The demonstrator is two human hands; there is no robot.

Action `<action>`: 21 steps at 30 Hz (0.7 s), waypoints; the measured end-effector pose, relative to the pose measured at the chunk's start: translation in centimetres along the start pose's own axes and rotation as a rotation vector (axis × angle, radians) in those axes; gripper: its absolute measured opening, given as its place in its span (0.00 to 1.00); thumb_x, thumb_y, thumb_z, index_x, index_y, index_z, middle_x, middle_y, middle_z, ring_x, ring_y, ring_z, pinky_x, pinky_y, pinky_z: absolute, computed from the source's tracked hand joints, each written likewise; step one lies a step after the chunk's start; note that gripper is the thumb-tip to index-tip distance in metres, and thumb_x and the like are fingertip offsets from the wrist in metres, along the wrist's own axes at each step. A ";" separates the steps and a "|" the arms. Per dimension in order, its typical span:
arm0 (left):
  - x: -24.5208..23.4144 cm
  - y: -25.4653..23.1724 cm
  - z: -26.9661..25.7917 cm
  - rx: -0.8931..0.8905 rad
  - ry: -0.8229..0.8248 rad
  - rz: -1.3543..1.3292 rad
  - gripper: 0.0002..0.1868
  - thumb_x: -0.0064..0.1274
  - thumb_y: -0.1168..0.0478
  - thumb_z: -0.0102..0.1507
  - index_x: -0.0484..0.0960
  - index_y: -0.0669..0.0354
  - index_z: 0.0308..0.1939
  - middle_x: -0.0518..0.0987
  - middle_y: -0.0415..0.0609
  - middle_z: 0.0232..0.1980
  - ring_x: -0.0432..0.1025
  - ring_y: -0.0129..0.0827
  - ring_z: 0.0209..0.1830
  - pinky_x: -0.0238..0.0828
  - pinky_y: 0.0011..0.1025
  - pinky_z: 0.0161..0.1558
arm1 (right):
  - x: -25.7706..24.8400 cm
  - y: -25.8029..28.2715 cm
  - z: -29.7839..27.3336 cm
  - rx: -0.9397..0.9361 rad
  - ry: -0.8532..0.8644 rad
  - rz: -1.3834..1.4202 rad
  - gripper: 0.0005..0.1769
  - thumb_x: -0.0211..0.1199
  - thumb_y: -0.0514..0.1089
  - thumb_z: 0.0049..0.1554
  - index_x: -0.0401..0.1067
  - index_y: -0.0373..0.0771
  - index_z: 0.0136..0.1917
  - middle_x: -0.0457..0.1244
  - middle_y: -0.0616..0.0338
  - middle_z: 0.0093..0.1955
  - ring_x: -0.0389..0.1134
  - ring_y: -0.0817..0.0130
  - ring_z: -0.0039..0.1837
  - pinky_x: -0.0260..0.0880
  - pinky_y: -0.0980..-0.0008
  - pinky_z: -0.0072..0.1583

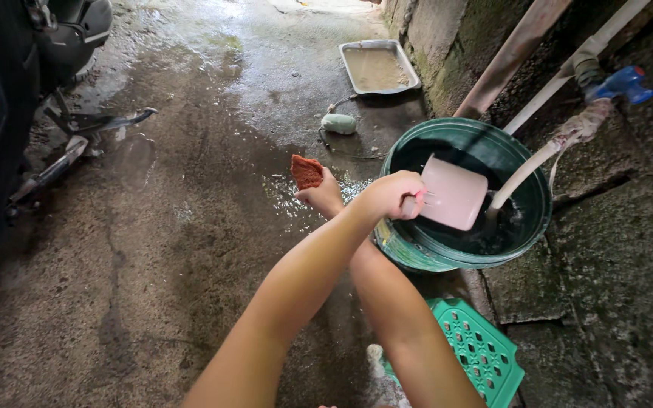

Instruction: The person wipes down various parts of a motorcycle using a cloth, after rinsing and wringing the cloth in a bucket of water.

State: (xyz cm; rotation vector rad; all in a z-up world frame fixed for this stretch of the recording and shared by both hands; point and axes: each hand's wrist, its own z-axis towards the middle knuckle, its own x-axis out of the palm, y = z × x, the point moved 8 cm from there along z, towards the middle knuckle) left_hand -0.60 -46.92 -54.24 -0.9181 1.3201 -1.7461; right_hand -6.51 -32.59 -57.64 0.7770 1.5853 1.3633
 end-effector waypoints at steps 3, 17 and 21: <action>-1.6 2.7 2.2 -0.092 -0.184 0.394 0.05 0.52 0.66 0.56 0.76 0.61 0.25 0.73 0.54 0.24 0.69 0.41 0.20 0.64 0.36 0.24 | -0.7 -0.2 -0.6 0.083 0.003 0.012 0.42 0.73 0.34 0.35 0.67 0.36 0.65 0.69 0.55 0.47 0.70 0.68 0.42 0.72 0.66 0.42; 0.9 -2.4 -1.9 -0.600 -0.487 0.412 0.09 0.49 0.66 0.50 0.82 0.67 0.19 0.79 0.60 0.21 0.76 0.51 0.21 0.70 0.43 0.27 | -4.1 0.3 -0.5 0.013 -0.077 0.065 0.40 0.76 0.33 0.35 0.67 0.36 0.62 0.69 0.57 0.49 0.72 0.70 0.46 0.74 0.69 0.44; 2.7 -9.4 -4.5 -0.560 -0.553 0.532 0.11 0.48 0.63 0.53 0.85 0.66 0.24 0.82 0.59 0.23 0.81 0.49 0.27 0.77 0.40 0.35 | -4.8 1.4 -0.7 -0.045 -0.077 0.103 0.41 0.77 0.34 0.35 0.67 0.35 0.62 0.70 0.55 0.50 0.73 0.70 0.46 0.75 0.69 0.45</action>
